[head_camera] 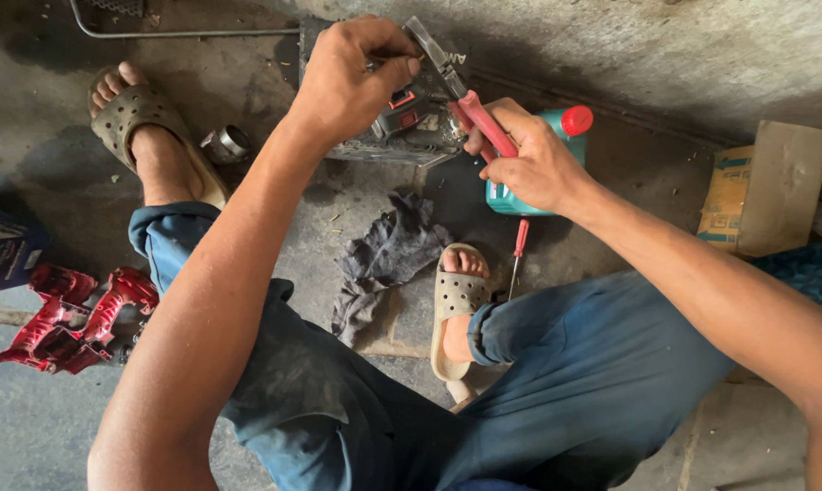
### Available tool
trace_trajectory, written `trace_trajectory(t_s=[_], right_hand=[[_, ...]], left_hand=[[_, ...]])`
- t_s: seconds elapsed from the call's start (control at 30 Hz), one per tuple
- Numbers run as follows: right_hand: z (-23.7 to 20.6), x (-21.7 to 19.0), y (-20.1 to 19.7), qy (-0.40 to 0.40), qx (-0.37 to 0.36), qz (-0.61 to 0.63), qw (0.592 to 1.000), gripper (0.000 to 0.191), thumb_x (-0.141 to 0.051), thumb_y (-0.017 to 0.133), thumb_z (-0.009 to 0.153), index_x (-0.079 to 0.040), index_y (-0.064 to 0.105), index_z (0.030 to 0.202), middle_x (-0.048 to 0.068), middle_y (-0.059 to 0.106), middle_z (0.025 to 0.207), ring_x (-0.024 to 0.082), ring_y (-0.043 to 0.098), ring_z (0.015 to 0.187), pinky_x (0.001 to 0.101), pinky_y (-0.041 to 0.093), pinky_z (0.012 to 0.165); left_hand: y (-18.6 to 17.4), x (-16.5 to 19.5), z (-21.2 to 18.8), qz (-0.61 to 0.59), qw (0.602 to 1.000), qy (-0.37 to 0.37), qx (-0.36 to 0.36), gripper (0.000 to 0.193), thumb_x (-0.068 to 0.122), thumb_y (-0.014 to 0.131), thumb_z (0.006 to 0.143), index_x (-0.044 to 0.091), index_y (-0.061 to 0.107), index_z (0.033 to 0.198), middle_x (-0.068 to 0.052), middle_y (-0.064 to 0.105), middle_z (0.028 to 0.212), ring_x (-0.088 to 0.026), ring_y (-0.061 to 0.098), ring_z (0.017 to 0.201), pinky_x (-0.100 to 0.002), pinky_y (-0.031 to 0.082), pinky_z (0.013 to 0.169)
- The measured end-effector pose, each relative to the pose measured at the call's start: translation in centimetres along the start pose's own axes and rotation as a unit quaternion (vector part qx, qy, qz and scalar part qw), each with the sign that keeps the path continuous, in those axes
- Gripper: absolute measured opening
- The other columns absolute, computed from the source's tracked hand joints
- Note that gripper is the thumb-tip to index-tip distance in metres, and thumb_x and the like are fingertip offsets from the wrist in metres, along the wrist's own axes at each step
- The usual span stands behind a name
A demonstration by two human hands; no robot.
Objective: The person sits on the floor and uses pliers to strip the insulation from a yellow wire. They then connect the wire to a small electronic device, likely a starter motor, and use the pliers to secure the connection.
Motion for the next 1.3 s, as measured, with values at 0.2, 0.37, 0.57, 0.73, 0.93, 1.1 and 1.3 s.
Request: trace_trajectory(t_s=[0.2, 0.37, 0.57, 0.73, 0.93, 1.1, 1.3], right_hand=[[0.0, 0.1, 0.5, 0.091, 0.015, 0.044, 0.995, 0.018, 0.006, 0.058, 0.080, -0.003, 0.060, 0.095, 0.005, 0.065, 0.107, 0.017, 0.062, 0.084, 0.0340, 0.054, 0.070], [-0.4, -0.6, 0.5, 0.022, 0.061, -0.092, 0.994, 0.015, 0.007, 0.053, 0.078, -0.003, 0.059, 0.087, 0.006, 0.071, 0.086, 0.018, 0.069, 0.079, 0.0333, 0.054, 0.071], [-0.6, -0.6, 0.5, 0.019, 0.078, -0.074, 0.994, 0.015, 0.010, 0.048, 0.081, -0.003, 0.054, 0.084, 0.009, 0.065, 0.073, 0.019, 0.065, 0.068, 0.0340, 0.052, 0.064], [-0.1, 0.3, 1.4, 0.159, 0.044, 0.105, 0.981, 0.022, 0.013, 0.040, 0.077, -0.004, 0.050, 0.088, 0.010, 0.065, 0.077, 0.018, 0.059, 0.060, 0.0334, 0.046, 0.049], [0.9, 0.2, 1.8, 0.111, -0.010, 0.212, 0.971, 0.038, 0.016, 0.042, 0.068, 0.000, 0.057, 0.100, 0.012, 0.067, 0.116, 0.020, 0.075, 0.091, 0.0333, 0.063, 0.063], [0.9, 0.0, 1.4, 0.045, 0.007, 0.141, 0.989, 0.061, 0.015, 0.044, 0.071, -0.001, 0.059, 0.128, 0.008, 0.064, 0.123, 0.017, 0.069, 0.107, 0.0303, 0.062, 0.078], [1.1, -0.5, 1.9, -0.030, 0.051, 0.097, 0.993, 0.061, 0.014, 0.048, 0.077, 0.001, 0.058, 0.136, 0.006, 0.059, 0.130, 0.017, 0.067, 0.114, 0.0299, 0.061, 0.085]], left_hand=[[0.2, 0.1, -0.1, 0.045, 0.999, 0.001, 0.008, 0.013, 0.007, 0.078, 0.088, 0.000, 0.075, 0.099, -0.012, 0.073, 0.090, -0.022, 0.070, 0.082, -0.036, 0.054, 0.076], [0.4, 0.2, -0.2, 0.053, 0.998, -0.014, 0.006, 0.013, 0.008, 0.079, 0.087, 0.002, 0.076, 0.098, -0.011, 0.075, 0.089, -0.021, 0.070, 0.081, -0.035, 0.053, 0.075], [0.4, 0.4, -0.2, 0.015, 1.000, 0.003, 0.012, 0.012, 0.007, 0.077, 0.091, 0.000, 0.074, 0.099, -0.010, 0.074, 0.090, -0.018, 0.067, 0.082, -0.033, 0.052, 0.076], [0.5, 0.0, -0.2, -0.029, 0.998, -0.061, 0.021, 0.012, 0.007, 0.074, 0.090, -0.001, 0.073, 0.098, -0.007, 0.074, 0.086, -0.012, 0.065, 0.079, -0.029, 0.051, 0.073], [-0.1, -0.2, -0.5, -0.042, 0.996, -0.076, 0.031, 0.012, 0.009, 0.073, 0.091, -0.002, 0.072, 0.096, -0.005, 0.073, 0.082, -0.010, 0.062, 0.076, -0.028, 0.051, 0.070], [0.2, -0.4, 0.0, -0.131, 0.983, -0.122, 0.032, 0.013, 0.011, 0.067, 0.092, -0.001, 0.070, 0.095, -0.001, 0.070, 0.082, -0.007, 0.059, 0.077, -0.025, 0.048, 0.070], [0.3, -0.4, 1.2, -0.165, 0.974, -0.138, 0.065, 0.018, 0.015, 0.062, 0.092, -0.001, 0.071, 0.091, -0.001, 0.070, 0.079, -0.009, 0.060, 0.077, -0.027, 0.048, 0.073]])
Point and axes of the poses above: each hand's wrist, its own z-axis towards the middle knuckle, its own y-axis out of the palm, x = y × z, the point moved 3 cm from there along z, towards the middle knuckle
